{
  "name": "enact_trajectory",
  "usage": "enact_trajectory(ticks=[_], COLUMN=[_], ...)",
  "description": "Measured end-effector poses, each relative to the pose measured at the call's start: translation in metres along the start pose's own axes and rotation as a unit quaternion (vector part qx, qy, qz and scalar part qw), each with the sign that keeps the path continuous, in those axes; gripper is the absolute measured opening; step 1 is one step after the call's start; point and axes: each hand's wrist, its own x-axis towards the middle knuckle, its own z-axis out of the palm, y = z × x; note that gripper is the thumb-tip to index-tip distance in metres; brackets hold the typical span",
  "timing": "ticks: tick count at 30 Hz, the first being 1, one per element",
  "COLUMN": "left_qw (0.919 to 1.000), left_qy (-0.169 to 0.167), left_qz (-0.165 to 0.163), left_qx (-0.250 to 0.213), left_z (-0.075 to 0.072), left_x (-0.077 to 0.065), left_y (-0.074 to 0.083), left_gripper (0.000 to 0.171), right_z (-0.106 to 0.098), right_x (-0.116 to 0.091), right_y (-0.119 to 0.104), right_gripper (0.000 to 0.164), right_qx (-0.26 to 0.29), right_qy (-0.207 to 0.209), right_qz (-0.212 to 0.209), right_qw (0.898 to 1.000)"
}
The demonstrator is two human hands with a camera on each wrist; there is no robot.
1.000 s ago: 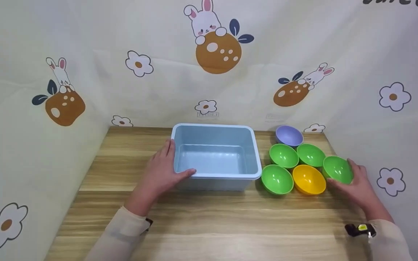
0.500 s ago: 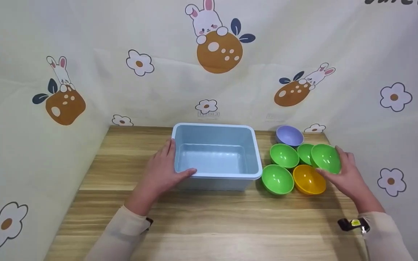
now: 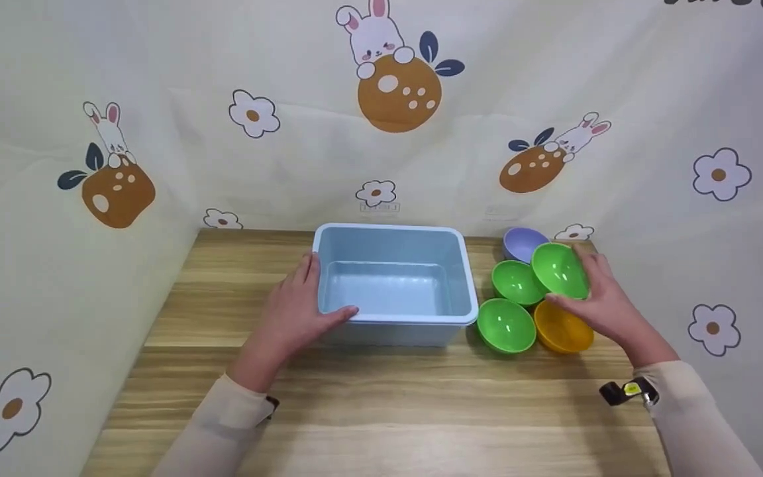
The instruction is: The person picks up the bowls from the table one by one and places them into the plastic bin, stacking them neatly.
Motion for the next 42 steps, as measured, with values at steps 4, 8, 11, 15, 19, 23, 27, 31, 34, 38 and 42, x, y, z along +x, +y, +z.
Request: enact_trajectory(ticks=[4, 8, 11, 15, 19, 23, 27, 31, 34, 38, 42], left_qw=[1.0, 0.9999, 0.9999, 0.9998, 0.9998, 0.9998, 0.9998, 0.9999, 0.9999, 0.9999, 0.9998], left_qy=[-0.002, -0.006, -0.006, -0.006, 0.001, 0.01, 0.008, 0.005, 0.004, 0.005, 0.003], left_qz=[-0.005, -0.008, -0.01, -0.013, -0.005, 0.006, 0.006, 0.003, 0.001, -0.001, -0.004], left_qx=[-0.003, -0.009, -0.013, -0.016, -0.017, -0.018, -0.016, -0.014, -0.013, -0.014, -0.018], left_z=[0.0, 0.0, 0.0, -0.001, 0.0, 0.001, 0.001, 0.001, 0.001, 0.002, 0.002], left_x=[0.0, 0.0, 0.0, -0.001, -0.001, -0.001, 0.0, 0.001, 0.001, 0.001, 0.0], left_y=[-0.001, -0.002, -0.002, -0.002, -0.004, -0.004, -0.004, -0.002, -0.001, -0.002, -0.001], left_gripper=[0.141, 0.142, 0.142, 0.143, 0.141, 0.139, 0.141, 0.142, 0.142, 0.143, 0.142], right_z=[0.005, 0.008, 0.011, 0.016, 0.02, 0.022, 0.024, 0.027, 0.03, 0.034, 0.039], right_x=[0.007, 0.01, 0.015, 0.022, 0.027, 0.031, 0.034, 0.039, 0.043, 0.049, 0.055], right_y=[-0.008, -0.018, -0.027, -0.038, -0.048, -0.059, -0.069, -0.079, -0.086, -0.094, -0.101], right_gripper=[0.114, 0.112, 0.114, 0.116, 0.117, 0.115, 0.114, 0.115, 0.116, 0.118, 0.118], right_qx=[-0.029, -0.085, -0.079, -0.041, -0.036, -0.048, -0.059, -0.058, -0.055, -0.051, -0.051], right_qy=[0.005, 0.001, -0.02, -0.044, -0.051, -0.059, -0.068, -0.079, -0.089, -0.102, -0.114], right_qz=[-0.029, -0.038, -0.035, -0.04, -0.051, -0.056, -0.061, -0.072, -0.075, -0.092, -0.123], right_qw=[0.999, 0.996, 0.996, 0.997, 0.997, 0.996, 0.994, 0.993, 0.992, 0.989, 0.985])
